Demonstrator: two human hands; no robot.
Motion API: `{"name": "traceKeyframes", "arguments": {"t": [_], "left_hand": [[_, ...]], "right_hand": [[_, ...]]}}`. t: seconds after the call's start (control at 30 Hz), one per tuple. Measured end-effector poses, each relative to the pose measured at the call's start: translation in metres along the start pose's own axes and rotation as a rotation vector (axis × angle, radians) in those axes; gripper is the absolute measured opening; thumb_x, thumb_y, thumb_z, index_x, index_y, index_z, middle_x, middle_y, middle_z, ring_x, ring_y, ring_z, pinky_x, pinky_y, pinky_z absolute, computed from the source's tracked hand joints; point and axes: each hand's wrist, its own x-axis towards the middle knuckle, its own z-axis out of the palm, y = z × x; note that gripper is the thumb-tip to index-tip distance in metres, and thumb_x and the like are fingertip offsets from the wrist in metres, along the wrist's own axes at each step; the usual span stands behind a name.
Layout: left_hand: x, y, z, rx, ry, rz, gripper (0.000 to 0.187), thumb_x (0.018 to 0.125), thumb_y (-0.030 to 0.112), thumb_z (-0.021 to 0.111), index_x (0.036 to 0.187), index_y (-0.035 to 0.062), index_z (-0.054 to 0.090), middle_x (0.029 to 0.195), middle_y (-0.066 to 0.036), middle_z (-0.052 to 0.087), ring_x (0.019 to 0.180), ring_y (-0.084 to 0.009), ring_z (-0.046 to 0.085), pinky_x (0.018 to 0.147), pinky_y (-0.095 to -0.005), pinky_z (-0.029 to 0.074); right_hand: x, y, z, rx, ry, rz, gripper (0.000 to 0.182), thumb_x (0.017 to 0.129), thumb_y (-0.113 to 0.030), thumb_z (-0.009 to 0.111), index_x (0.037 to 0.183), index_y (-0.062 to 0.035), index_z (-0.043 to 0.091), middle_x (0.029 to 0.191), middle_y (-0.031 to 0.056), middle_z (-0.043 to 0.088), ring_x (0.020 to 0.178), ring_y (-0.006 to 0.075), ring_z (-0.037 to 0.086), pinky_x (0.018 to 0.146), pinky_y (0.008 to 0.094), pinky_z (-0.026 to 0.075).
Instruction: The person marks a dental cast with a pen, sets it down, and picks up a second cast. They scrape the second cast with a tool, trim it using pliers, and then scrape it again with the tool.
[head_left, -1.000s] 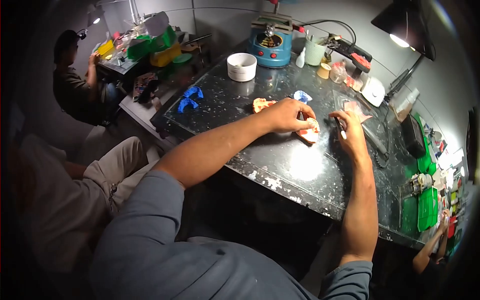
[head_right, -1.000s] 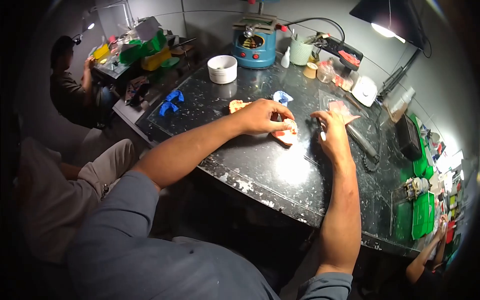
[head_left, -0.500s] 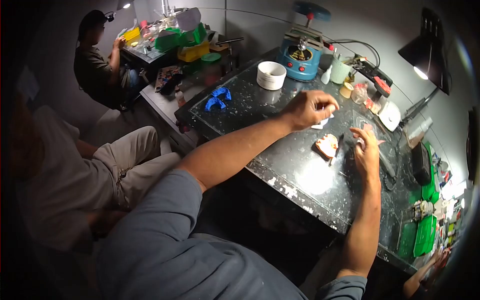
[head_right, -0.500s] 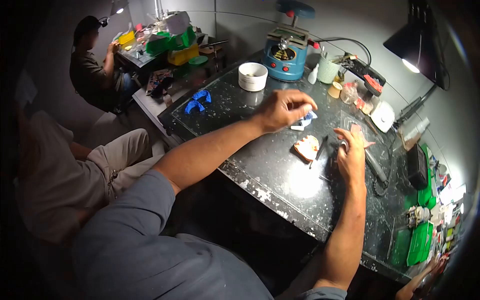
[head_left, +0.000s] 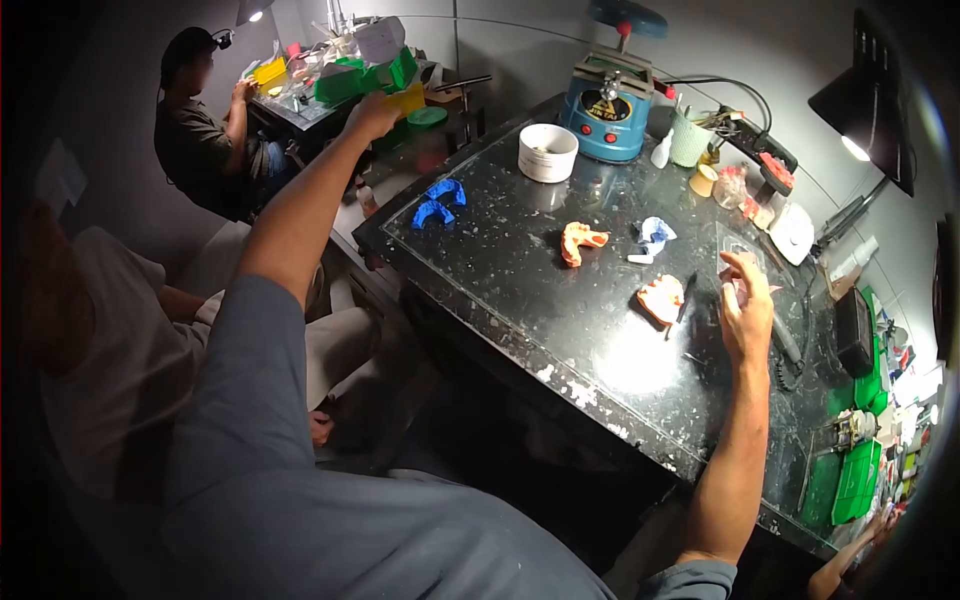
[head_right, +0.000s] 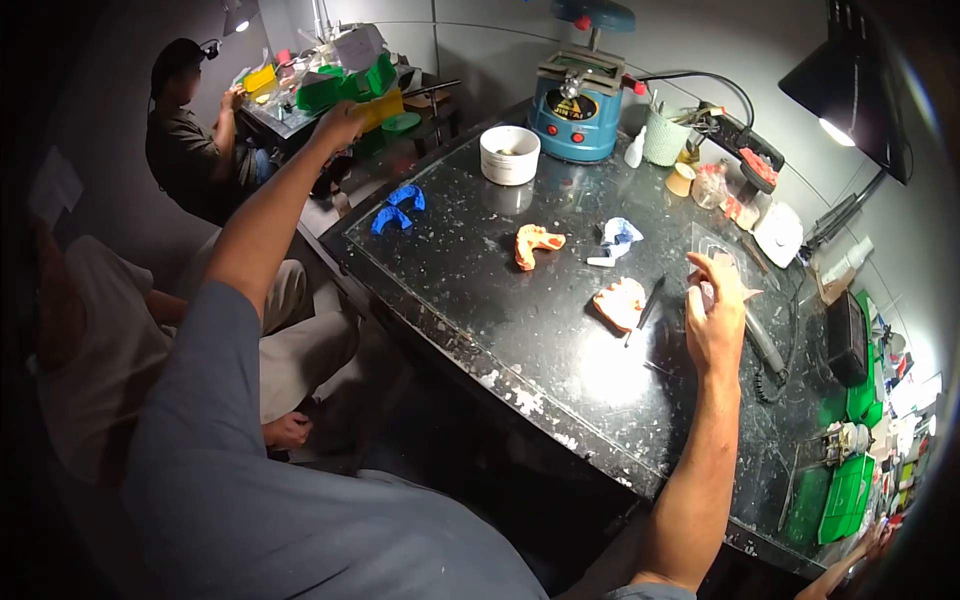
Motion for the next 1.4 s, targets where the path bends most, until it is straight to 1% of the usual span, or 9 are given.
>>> {"name": "traceKeyframes", "arguments": {"t": [0.27, 0.53, 0.83, 1.0, 1.07, 1.2, 1.23, 1.33, 1.4], "left_hand": [[0.035, -0.050, 0.014, -0.073, -0.363, -0.579, 0.095, 0.083, 0.023, 0.067, 0.154, 0.0125, 0.003, 0.073, -0.017, 0.068, 0.052, -0.0242, 0.066, 0.044, -0.0359, 0.053], [0.066, -0.013, -0.011, 0.297, -0.366, -0.507, 0.063, 0.080, 0.018, 0.066, 0.137, 0.0000, 0.045, 0.107, -0.018, 0.069, 0.094, -0.0315, 0.068, 0.081, -0.0419, 0.055], [0.073, -0.034, 0.015, 0.475, -0.381, -0.468, 0.072, 0.085, 0.013, 0.056, 0.149, 0.0024, 0.028, 0.101, -0.017, 0.071, 0.082, -0.0261, 0.071, 0.069, -0.0396, 0.055], [0.084, -0.055, 0.001, 0.572, -0.443, -0.202, 0.032, 0.077, 0.027, 0.069, 0.094, -0.0005, 0.070, 0.088, -0.018, 0.072, 0.077, -0.0244, 0.070, 0.068, -0.0389, 0.054], [0.112, -0.114, 0.016, 0.734, 0.271, 0.101, 0.018, 0.083, 0.019, 0.059, 0.084, 0.0028, 0.066, 0.081, -0.016, 0.067, 0.072, -0.0294, 0.067, 0.065, -0.0429, 0.053], [-0.016, 0.133, -0.080, -0.246, 0.903, -0.066, 0.025, 0.091, 0.031, 0.061, 0.093, 0.0085, 0.071, 0.074, -0.008, 0.070, 0.065, -0.0230, 0.066, 0.061, -0.0341, 0.050], [-0.050, 0.211, -0.078, -0.531, 0.984, 0.331, 0.022, 0.093, 0.027, 0.059, 0.096, 0.0078, 0.070, 0.077, -0.005, 0.069, 0.070, -0.0157, 0.065, 0.063, -0.0296, 0.049], [-0.114, 0.317, -0.044, -1.102, 0.182, 0.739, 0.017, 0.095, 0.020, 0.060, 0.098, 0.0050, 0.068, 0.093, -0.005, 0.069, 0.083, -0.0111, 0.062, 0.074, -0.0260, 0.049], [-0.127, 0.371, -0.048, -0.634, -0.057, 0.855, 0.012, 0.088, 0.014, 0.066, 0.091, 0.0024, 0.067, 0.085, -0.009, 0.065, 0.068, -0.0147, 0.058, 0.063, -0.0290, 0.048]], "right_hand": [[0.000, 0.000, 0.001, -0.001, -0.031, 0.030, 0.038, 0.083, 0.001, 0.057, 0.119, -0.0079, 0.063, 0.095, 0.0106, 0.064, 0.095, 0.0234, 0.061, 0.096, 0.0356, 0.042], [0.003, -0.007, 0.001, -0.021, -0.016, 0.018, 0.043, 0.079, 0.006, 0.056, 0.120, -0.0064, 0.062, 0.092, 0.0089, 0.063, 0.095, 0.0231, 0.060, 0.098, 0.0369, 0.042], [0.002, -0.010, -0.001, -0.029, -0.019, 0.021, 0.042, 0.081, 0.004, 0.056, 0.121, -0.0076, 0.062, 0.095, 0.0115, 0.063, 0.094, 0.0242, 0.060, 0.097, 0.0363, 0.043], [0.002, 0.002, 0.003, 0.096, 0.026, 0.010, 0.042, 0.081, 0.002, 0.057, 0.121, -0.0089, 0.062, 0.096, 0.0098, 0.061, 0.094, 0.0236, 0.060, 0.110, 0.0421, 0.029], [0.002, 0.000, -0.001, 0.051, 0.026, 0.046, 0.037, 0.083, -0.002, 0.060, 0.119, -0.0096, 0.063, 0.094, 0.0079, 0.060, 0.093, 0.0220, 0.061, 0.112, 0.0444, 0.026], [0.003, 0.001, -0.002, -0.016, 0.031, 0.028, 0.026, 0.083, -0.007, 0.063, 0.110, -0.0075, 0.066, 0.091, 0.0081, 0.061, 0.087, 0.0225, 0.060, 0.095, 0.0380, 0.040], [0.002, 0.001, -0.001, -0.023, 0.026, 0.043, 0.025, 0.083, -0.007, 0.063, 0.108, -0.0069, 0.066, 0.089, 0.0085, 0.061, 0.086, 0.0226, 0.059, 0.091, 0.0368, 0.041], [0.001, 0.007, 0.003, -0.031, 0.019, 0.042, 0.021, 0.084, -0.006, 0.063, 0.104, -0.0054, 0.067, 0.087, 0.0093, 0.060, 0.084, 0.0229, 0.059, 0.084, 0.0348, 0.044], [0.002, 0.009, 0.002, -0.034, 0.023, 0.036, 0.018, 0.085, -0.006, 0.062, 0.102, -0.0045, 0.068, 0.086, 0.0098, 0.060, 0.083, 0.0229, 0.059, 0.082, 0.0339, 0.045]]}}
